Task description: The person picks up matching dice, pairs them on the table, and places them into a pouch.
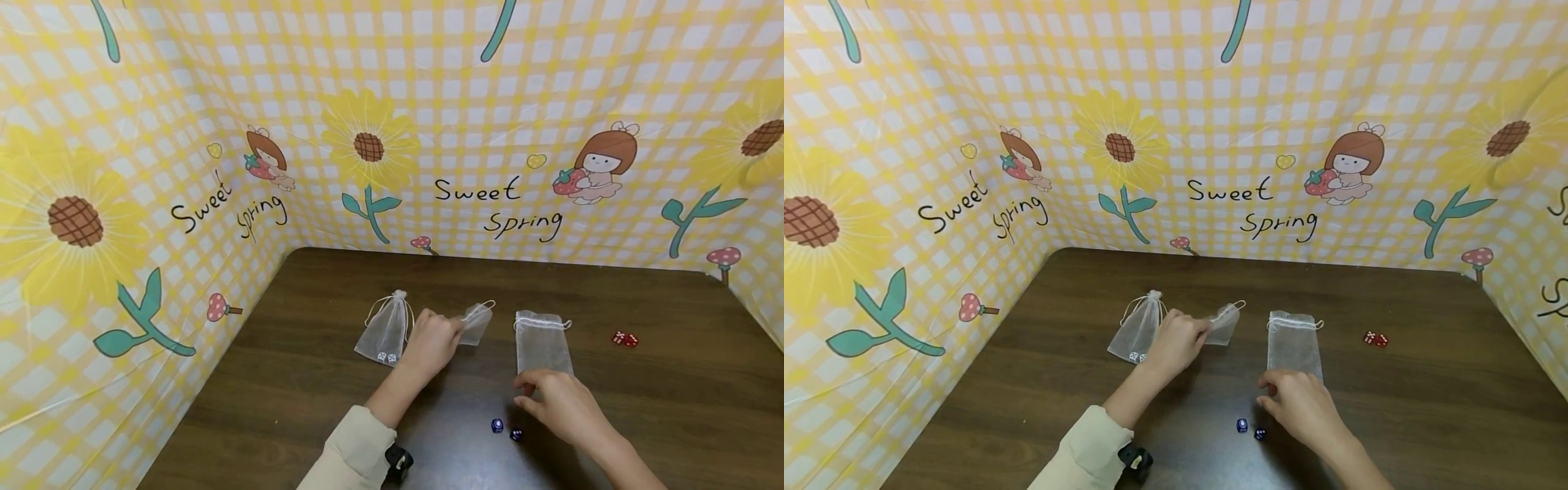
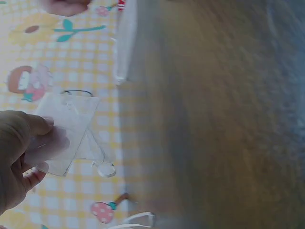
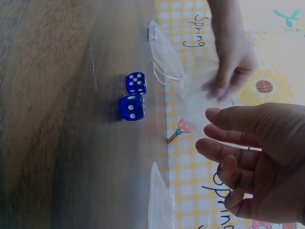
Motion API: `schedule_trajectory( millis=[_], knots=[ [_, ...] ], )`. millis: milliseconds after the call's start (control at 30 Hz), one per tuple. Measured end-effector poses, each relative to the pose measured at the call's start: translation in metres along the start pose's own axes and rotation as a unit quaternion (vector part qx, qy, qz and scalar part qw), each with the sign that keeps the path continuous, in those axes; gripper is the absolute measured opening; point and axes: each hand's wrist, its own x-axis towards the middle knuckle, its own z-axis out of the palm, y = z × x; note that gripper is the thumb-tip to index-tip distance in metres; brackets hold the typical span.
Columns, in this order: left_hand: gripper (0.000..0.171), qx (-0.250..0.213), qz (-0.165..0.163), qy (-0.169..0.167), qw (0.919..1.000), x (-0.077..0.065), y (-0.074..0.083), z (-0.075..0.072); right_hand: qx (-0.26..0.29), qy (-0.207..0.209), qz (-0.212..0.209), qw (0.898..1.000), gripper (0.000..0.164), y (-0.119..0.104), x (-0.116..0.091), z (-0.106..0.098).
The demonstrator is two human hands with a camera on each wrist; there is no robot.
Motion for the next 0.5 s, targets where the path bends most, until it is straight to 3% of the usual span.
schedule_trajectory(
  millis=[233, 500],
  knots=[
    [0.006, -0.020, 0.016, 0.019, 0.9995, -0.004, 0.006, -0.024, 0.005, -0.004, 0.007, 1.000, 0.016, 0.001, 0.001, 0.000],
    [0.008, -0.017, 0.067, 0.071, 0.9951, -0.018, 0.018, -0.043, 0.008, 0.007, 0.006, 1.000, 0.012, 0.001, 0.001, -0.001]
  ],
)
